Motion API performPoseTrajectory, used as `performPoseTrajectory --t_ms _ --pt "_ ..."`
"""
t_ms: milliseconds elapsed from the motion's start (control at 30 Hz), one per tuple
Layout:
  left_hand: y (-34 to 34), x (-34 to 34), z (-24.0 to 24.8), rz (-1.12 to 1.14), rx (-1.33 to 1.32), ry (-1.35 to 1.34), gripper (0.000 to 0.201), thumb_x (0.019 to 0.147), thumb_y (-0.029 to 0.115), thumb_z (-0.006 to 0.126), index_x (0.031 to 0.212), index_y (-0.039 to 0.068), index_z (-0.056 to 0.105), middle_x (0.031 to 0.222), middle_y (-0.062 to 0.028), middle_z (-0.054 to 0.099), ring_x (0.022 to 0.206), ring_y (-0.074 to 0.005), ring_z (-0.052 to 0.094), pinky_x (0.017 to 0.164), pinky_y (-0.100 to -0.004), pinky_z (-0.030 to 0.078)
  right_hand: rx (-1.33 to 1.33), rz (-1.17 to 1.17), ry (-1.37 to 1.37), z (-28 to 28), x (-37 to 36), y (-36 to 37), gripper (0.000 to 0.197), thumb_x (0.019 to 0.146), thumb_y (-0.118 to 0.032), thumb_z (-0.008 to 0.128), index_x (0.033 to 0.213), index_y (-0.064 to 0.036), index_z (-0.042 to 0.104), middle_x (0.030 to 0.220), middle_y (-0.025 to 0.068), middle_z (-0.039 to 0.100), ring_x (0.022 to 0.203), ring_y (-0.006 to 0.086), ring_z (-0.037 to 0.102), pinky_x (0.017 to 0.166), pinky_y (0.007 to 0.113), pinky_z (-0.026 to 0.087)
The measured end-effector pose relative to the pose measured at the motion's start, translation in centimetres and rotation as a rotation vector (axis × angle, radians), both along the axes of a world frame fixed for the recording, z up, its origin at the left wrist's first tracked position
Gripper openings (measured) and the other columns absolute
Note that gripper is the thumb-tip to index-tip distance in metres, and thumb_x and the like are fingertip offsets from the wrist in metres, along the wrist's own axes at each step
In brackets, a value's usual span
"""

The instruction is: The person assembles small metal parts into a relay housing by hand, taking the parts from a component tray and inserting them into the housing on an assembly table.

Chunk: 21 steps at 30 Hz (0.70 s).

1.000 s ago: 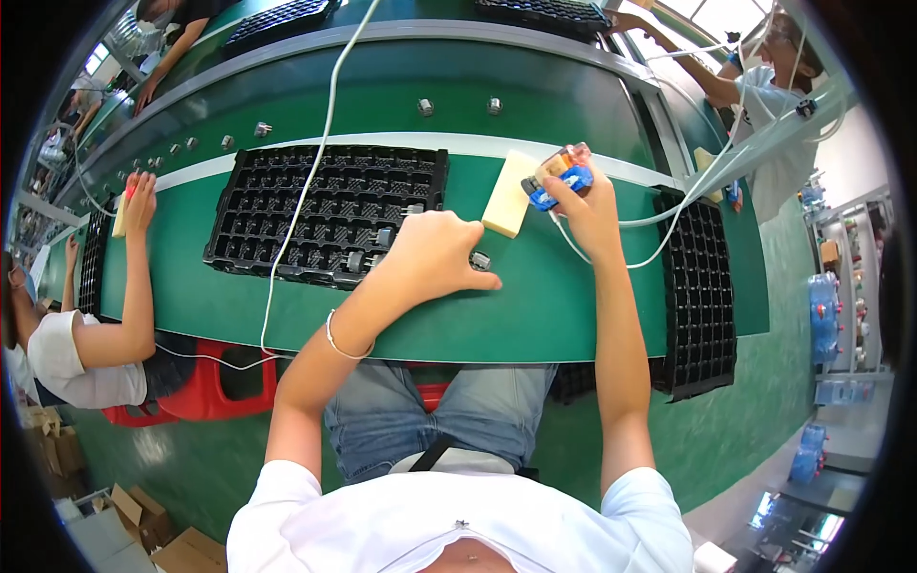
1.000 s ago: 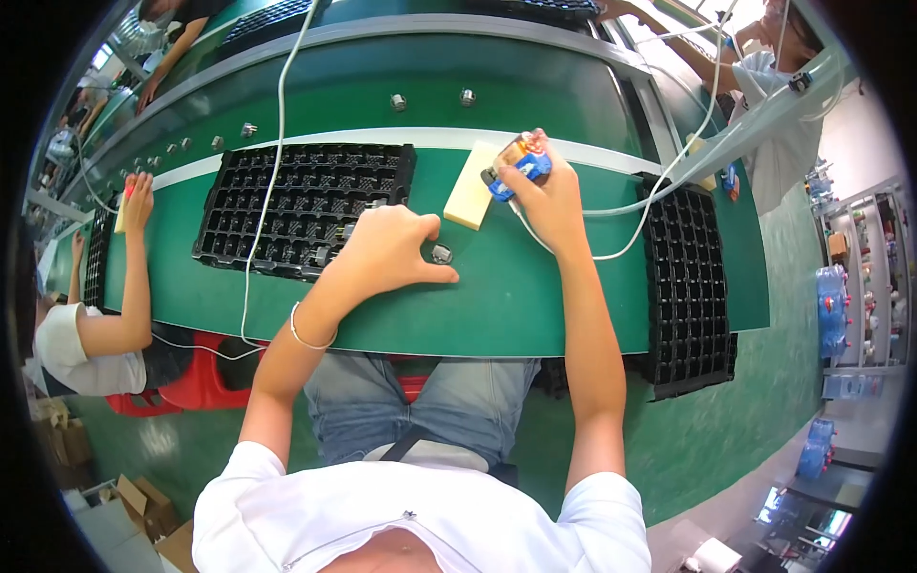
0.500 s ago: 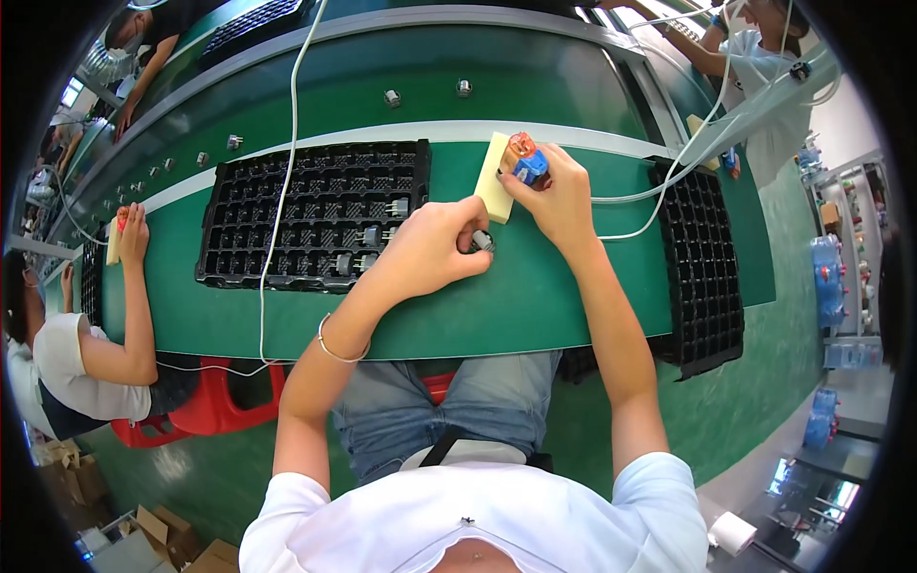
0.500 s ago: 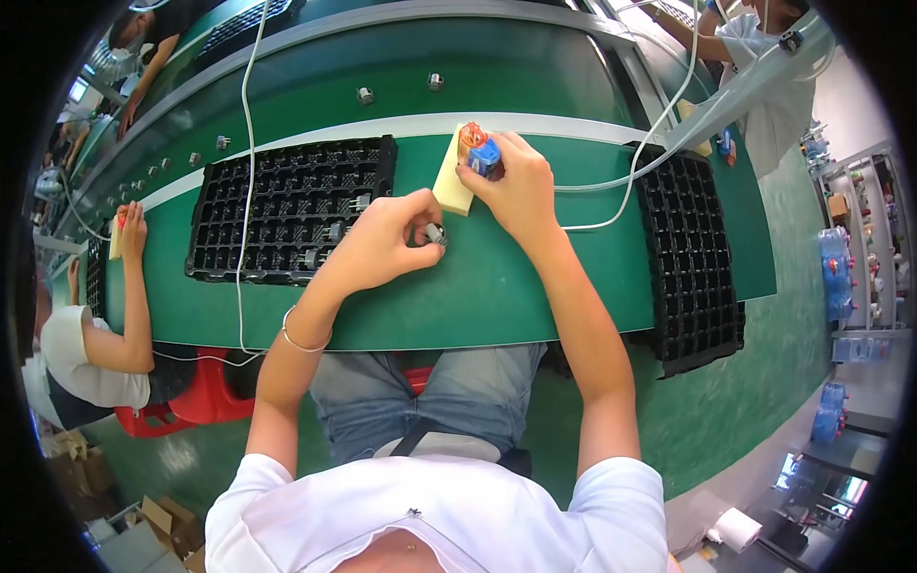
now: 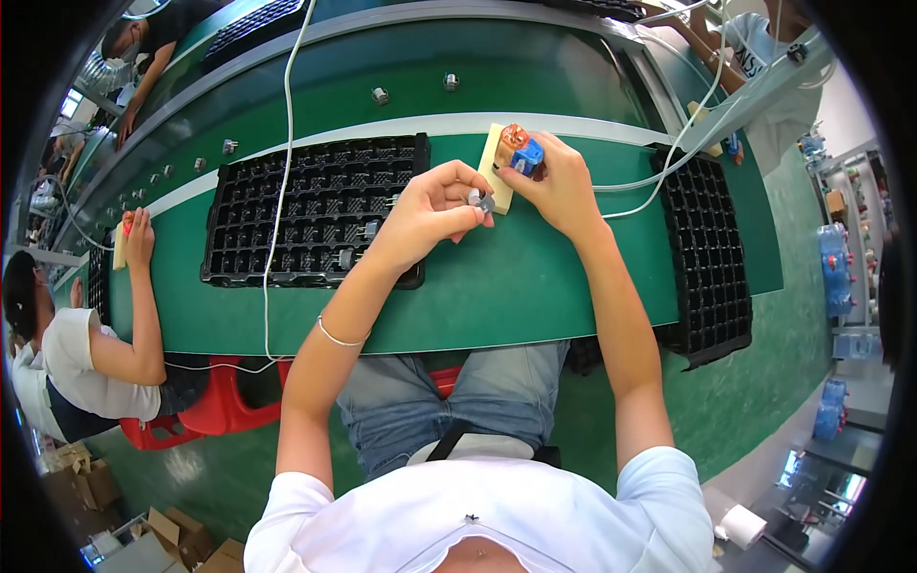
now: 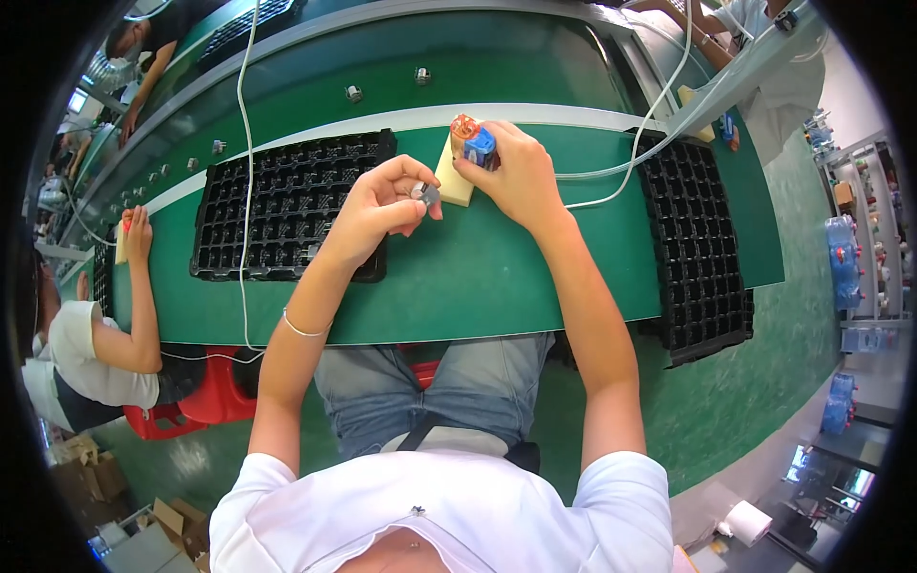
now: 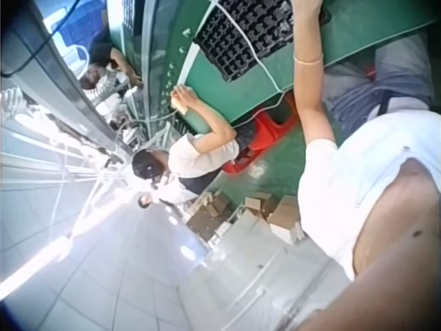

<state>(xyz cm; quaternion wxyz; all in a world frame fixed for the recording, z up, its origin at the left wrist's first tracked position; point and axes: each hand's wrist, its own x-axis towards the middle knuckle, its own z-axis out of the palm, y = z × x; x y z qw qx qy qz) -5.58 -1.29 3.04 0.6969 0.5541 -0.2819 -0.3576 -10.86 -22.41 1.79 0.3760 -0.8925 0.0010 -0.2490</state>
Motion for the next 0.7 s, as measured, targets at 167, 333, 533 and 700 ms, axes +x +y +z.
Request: performPoseTrajectory --t_ms 167,333,533,700 --pt "-0.2 -0.1 -0.3 0.033 0.003 -0.015 0.025 0.085 0.006 0.061 0.109 0.000 0.062 0.084 -0.0053 0.066 0.063 -0.0048 0.050 0.054 -0.0191 0.037 -0.026 -0.072 0.044 -0.1 0.2 0.2 0.040 0.078 -0.024 0.080 0.106 0.0008 0.064 0.081 0.0121 0.065 0.069 0.0215 0.062 0.066 0.033 0.050" --pt "0.0 0.2 -0.9 0.067 -0.004 0.020 0.030 0.086 0.012 0.059 0.111 -0.002 0.067 0.077 0.0002 0.058 0.061 -0.0052 0.047 0.053 -0.0198 0.033 -0.036 -0.066 0.089 0.2 -0.1 0.2 0.041 0.079 -0.025 0.080 0.106 0.0009 0.064 0.083 0.0122 0.065 0.071 0.0225 0.062 0.068 0.034 0.050" --pt "0.0 0.2 -1.0 0.125 -0.028 0.072 0.031 0.088 0.016 0.058 0.111 -0.002 0.068 0.075 0.0014 0.056 0.061 -0.0052 0.048 0.053 -0.0191 0.033 -0.048 -0.073 0.080 -0.1 0.0 0.1 0.042 0.078 -0.027 0.080 0.105 0.0016 0.064 0.084 0.0129 0.065 0.071 0.0251 0.062 0.068 0.035 0.050" --pt "0.1 0.3 -1.3 0.143 -0.036 0.105 0.031 0.088 0.017 0.058 0.112 -0.002 0.068 0.075 0.0009 0.057 0.060 -0.0054 0.048 0.053 -0.0184 0.034 -0.038 -0.074 0.069 -0.3 0.0 0.1 0.043 0.078 -0.027 0.080 0.104 0.0020 0.063 0.083 0.0133 0.064 0.071 0.0252 0.062 0.068 0.035 0.050"
